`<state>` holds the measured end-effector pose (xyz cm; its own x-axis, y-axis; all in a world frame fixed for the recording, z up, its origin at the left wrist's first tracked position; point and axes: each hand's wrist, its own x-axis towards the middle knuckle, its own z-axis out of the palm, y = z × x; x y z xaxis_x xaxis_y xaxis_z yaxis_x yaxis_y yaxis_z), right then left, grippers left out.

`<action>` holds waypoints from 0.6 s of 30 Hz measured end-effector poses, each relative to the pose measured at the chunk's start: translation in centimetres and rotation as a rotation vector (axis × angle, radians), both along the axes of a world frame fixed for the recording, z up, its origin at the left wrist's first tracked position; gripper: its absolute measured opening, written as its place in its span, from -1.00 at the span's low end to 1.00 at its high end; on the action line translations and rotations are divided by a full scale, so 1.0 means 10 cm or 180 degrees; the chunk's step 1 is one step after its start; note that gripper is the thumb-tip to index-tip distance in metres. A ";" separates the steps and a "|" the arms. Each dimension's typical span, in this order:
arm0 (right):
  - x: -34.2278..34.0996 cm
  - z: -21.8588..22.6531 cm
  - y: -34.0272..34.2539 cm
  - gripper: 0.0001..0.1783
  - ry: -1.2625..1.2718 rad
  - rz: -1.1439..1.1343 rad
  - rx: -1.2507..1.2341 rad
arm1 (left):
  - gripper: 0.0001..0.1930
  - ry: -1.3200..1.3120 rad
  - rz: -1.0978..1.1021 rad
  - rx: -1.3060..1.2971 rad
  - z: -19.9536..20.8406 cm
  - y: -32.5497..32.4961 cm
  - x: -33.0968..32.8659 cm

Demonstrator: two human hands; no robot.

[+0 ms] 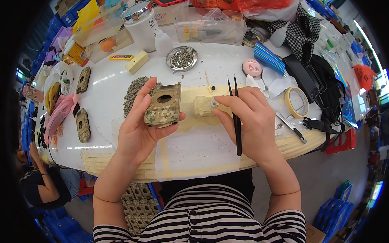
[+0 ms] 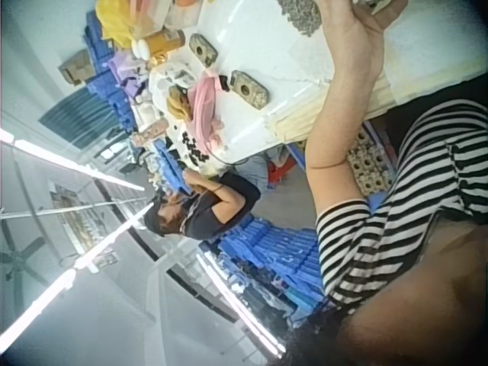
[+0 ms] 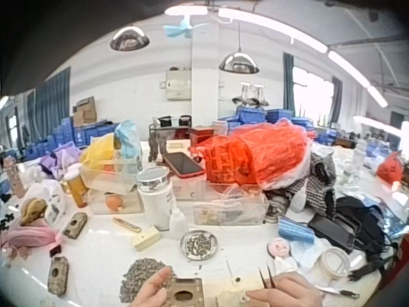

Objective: The person paints small details onto the camouflage surface of a plastic toy tank body using a fine-tipped brush and tweezers to place small dots.

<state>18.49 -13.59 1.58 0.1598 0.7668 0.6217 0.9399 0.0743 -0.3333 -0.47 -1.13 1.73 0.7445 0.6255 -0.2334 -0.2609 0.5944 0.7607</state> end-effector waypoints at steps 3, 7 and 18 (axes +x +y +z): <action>0.00 -0.01 0.01 -0.74 -0.0003 -0.0002 0.0004 | -0.49 0.0002 -0.0036 -0.0010 0.00 -0.01 0.00; -0.01 0.06 0.00 -0.76 -0.0031 -0.0042 0.0146 | -0.48 0.0032 -0.0096 0.0028 -0.02 -0.01 -0.01; -0.17 0.26 0.08 -0.84 0.1349 0.1067 0.0423 | -0.46 0.0082 -0.0249 0.0082 0.04 -0.05 0.01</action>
<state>16.74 -12.79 4.16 0.1778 0.7381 0.6509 0.6434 0.4132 -0.6444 -0.35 -1.67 2.15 0.7853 0.5717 -0.2376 -0.1945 0.5922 0.7819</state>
